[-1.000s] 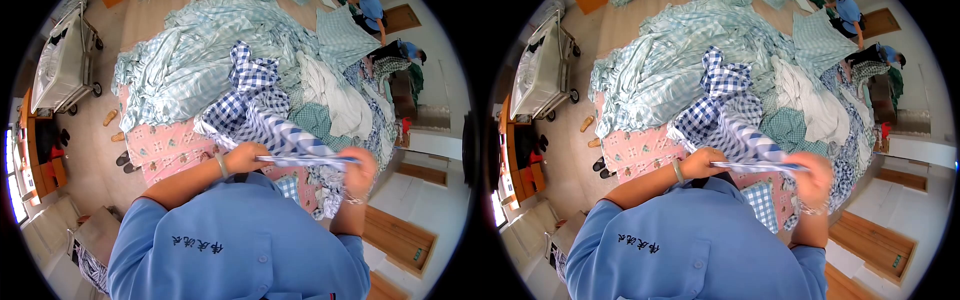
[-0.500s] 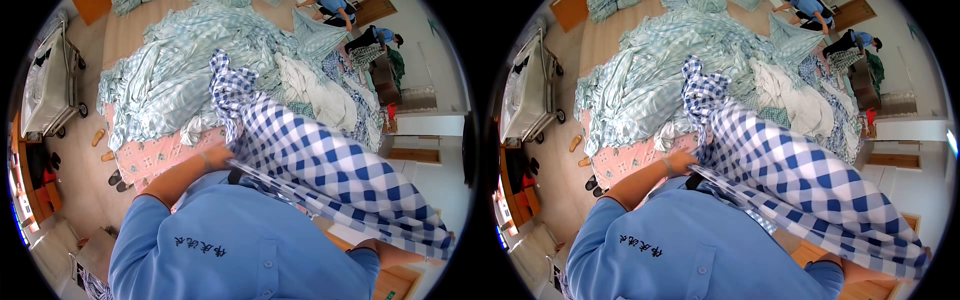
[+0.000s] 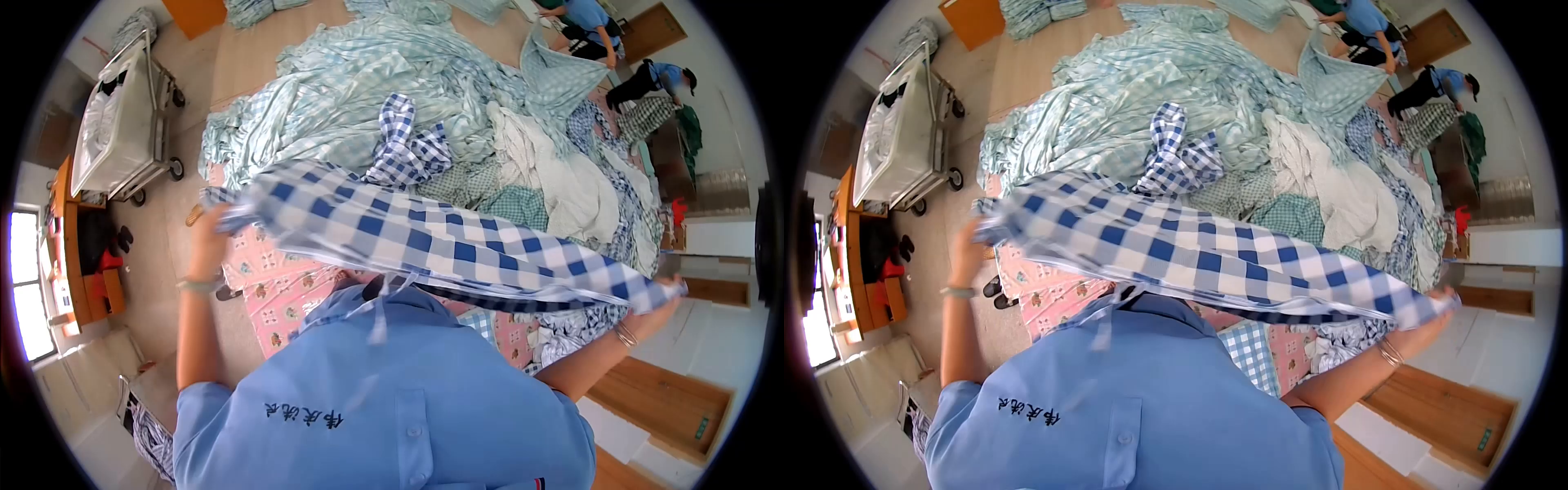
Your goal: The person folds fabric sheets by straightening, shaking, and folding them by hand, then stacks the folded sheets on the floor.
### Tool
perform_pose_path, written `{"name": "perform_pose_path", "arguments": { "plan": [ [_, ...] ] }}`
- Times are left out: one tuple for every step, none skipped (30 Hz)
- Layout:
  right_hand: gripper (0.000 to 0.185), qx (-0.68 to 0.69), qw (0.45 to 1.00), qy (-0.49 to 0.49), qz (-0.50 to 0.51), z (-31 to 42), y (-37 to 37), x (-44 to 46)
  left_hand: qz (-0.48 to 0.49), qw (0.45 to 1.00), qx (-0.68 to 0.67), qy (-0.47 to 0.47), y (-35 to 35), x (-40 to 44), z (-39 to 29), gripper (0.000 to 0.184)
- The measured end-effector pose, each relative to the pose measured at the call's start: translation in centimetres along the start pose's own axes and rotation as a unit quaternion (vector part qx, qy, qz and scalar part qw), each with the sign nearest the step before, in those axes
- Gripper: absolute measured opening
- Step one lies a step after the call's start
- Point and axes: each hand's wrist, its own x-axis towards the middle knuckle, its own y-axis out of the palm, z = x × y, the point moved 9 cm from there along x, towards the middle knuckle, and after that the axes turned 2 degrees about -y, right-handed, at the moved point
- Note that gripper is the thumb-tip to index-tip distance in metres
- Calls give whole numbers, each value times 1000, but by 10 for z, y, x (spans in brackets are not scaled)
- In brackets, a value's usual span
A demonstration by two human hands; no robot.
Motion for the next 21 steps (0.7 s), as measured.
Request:
{"name": "perform_pose_path", "arguments": {
  "plan": [
    [27,-32,989,34,142,-16,45,-18,-60,965,159,202,39,-8,-19,37],
    [30,-70,955,54,284,-32,88,-44,-4,982,63,180,79,-11,-58,36],
    [26,-173,919,75,346,-93,94,-67,101,984,-9,148,116,-13,-98,37],
    [24,-169,819,63,544,-74,157,-148,114,971,4,211,149,-15,-118,34],
    [35,-158,755,65,633,-74,178,-199,148,959,27,242,165,-23,-158,32],
    [50,-140,679,68,718,-72,195,-251,150,937,36,313,183,-33,-183,32],
    [66,-118,598,72,789,-68,207,-302,167,918,39,358,190,-46,-207,30],
    [48,-154,610,40,776,-82,210,-312,172,915,33,363,190,-50,-214,29],
    [48,-154,606,43,779,-99,209,-317,180,912,27,367,190,-53,-215,27],
    [38,-111,644,35,756,-98,216,-312,180,914,25,363,190,-50,-210,27],
    [28,-68,681,26,728,-94,220,-304,222,922,-45,315,192,-43,-197,25],
    [16,-59,699,22,712,-90,218,-297,264,920,-115,265,194,-38,-185,22],
    [16,-62,699,28,712,-81,222,-294,269,920,-117,261,194,-38,-180,22],
    [18,-50,703,11,709,-70,228,-289,291,922,-94,239,199,-38,-172,21],
    [19,-40,708,-8,705,-59,235,-284,312,922,-72,218,204,-38,-163,20],
    [22,-40,715,18,697,-52,239,-275,340,917,-68,197,217,-40,-146,21],
    [22,-43,715,18,697,-43,243,-268,342,916,-71,197,224,-40,-133,21],
    [22,-5,746,-9,666,-27,246,-251,333,907,-48,254,227,-45,-128,23],
    [22,32,773,-35,632,-11,246,-234,324,894,-25,310,228,-50,-125,25],
    [22,34,794,-45,606,-4,243,-216,403,871,-5,281,239,-54,-111,29],
    [22,35,813,-55,578,3,238,-196,402,871,-7,282,236,-54,-106,29]
  ]
}}
